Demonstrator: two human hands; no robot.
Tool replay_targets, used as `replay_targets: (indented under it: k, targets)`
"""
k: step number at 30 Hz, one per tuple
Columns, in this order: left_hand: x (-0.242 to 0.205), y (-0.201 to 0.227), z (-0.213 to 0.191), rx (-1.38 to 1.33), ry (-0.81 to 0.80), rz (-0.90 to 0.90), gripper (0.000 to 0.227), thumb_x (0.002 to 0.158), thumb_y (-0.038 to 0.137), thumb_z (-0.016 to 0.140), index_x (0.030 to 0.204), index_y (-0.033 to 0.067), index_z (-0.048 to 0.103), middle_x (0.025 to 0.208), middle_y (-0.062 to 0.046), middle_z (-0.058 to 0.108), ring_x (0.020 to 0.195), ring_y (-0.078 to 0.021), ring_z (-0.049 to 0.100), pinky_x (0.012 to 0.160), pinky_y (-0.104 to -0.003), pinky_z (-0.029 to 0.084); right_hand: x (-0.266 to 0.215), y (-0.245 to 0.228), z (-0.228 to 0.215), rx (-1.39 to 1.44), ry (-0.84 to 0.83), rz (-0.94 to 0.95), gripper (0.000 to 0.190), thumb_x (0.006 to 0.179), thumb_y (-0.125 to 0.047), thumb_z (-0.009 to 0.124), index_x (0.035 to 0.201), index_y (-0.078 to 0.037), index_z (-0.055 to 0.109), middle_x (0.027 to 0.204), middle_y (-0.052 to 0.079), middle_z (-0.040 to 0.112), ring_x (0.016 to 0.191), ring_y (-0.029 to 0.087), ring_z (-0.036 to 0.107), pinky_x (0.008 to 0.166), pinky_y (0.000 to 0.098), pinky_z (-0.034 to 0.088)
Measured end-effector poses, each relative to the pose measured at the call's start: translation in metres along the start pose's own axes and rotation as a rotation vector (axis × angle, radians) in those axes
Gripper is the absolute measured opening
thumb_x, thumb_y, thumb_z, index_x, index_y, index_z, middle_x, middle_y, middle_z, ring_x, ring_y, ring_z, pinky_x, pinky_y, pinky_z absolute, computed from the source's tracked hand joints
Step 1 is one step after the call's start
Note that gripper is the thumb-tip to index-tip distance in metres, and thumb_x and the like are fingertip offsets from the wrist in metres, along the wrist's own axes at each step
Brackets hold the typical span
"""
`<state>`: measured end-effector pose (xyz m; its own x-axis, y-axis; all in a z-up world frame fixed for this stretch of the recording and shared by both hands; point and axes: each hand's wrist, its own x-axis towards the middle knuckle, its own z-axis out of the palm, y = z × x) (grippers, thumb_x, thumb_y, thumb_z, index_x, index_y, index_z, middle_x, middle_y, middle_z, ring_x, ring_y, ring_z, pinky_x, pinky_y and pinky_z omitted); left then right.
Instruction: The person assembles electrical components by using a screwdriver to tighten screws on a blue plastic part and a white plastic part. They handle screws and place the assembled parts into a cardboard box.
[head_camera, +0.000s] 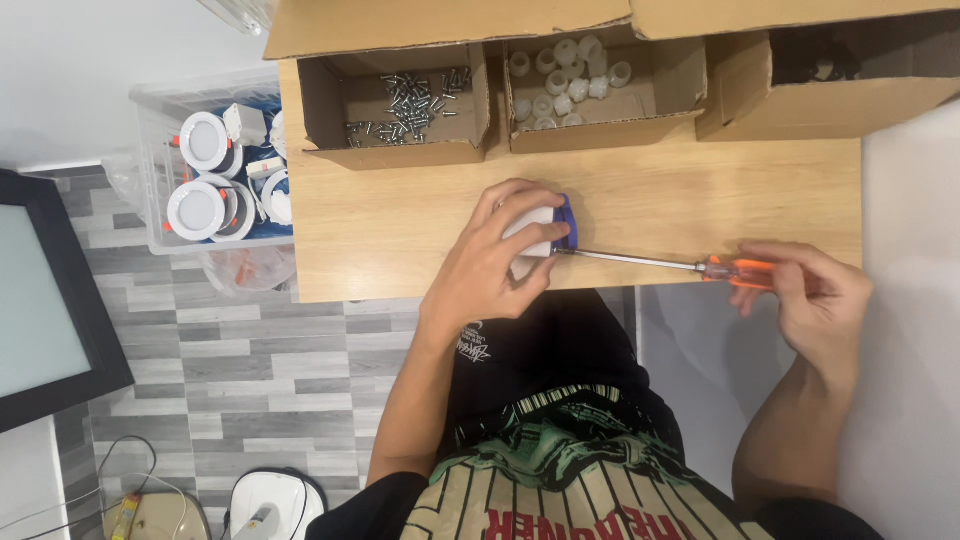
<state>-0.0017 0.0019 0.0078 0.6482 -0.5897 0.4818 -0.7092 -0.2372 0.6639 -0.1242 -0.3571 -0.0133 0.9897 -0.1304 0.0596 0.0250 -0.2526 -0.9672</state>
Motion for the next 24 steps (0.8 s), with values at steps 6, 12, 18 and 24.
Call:
replay_targets:
  k: [6,12,18,24]
  targets:
    - [0.000,0.002,0.004,0.044,0.041,0.011,0.021,0.097,0.007,0.067,0.118,0.0055,0.072,0.138,-0.013,0.065,0.134,-0.0404,0.056,0.118,-0.054,0.052,-0.003,0.013,-0.007,-0.019,0.028,-0.110,0.010,0.109,0.008,0.065,0.115,0.016,0.066,0.114,0.038,0.070,0.091,0.045,0.075,0.068,0.0391,0.068]
    - [0.001,0.006,0.005,0.069,0.059,0.012,0.023,0.094,0.006,0.067,0.116,0.0046,0.070,0.138,-0.014,0.066,0.131,-0.0409,0.057,0.115,-0.053,0.053,-0.010,0.045,-0.025,-0.103,0.049,-0.176,0.026,0.096,0.008,0.083,0.118,0.006,0.069,0.129,0.026,0.070,0.125,0.033,0.071,0.116,0.0414,0.063]
    - [0.000,0.005,0.010,0.083,0.090,-0.003,0.023,0.091,0.008,0.071,0.114,0.0053,0.070,0.137,-0.013,0.067,0.129,-0.0408,0.059,0.112,-0.054,0.055,-0.002,0.004,-0.004,-0.134,0.003,-0.067,0.040,0.106,0.022,0.036,0.135,0.020,0.063,0.115,0.034,0.073,0.068,0.038,0.068,0.067,0.0395,0.061]
    - [0.002,0.011,0.015,0.062,0.168,-0.011,0.023,0.086,0.006,0.074,0.108,0.0050,0.069,0.132,-0.013,0.068,0.124,-0.0403,0.061,0.109,-0.053,0.056,-0.004,0.012,-0.010,-0.101,0.054,-0.011,0.016,0.118,0.003,0.064,0.128,0.014,0.068,0.084,0.024,0.068,0.061,0.024,0.062,0.056,0.0296,0.050]
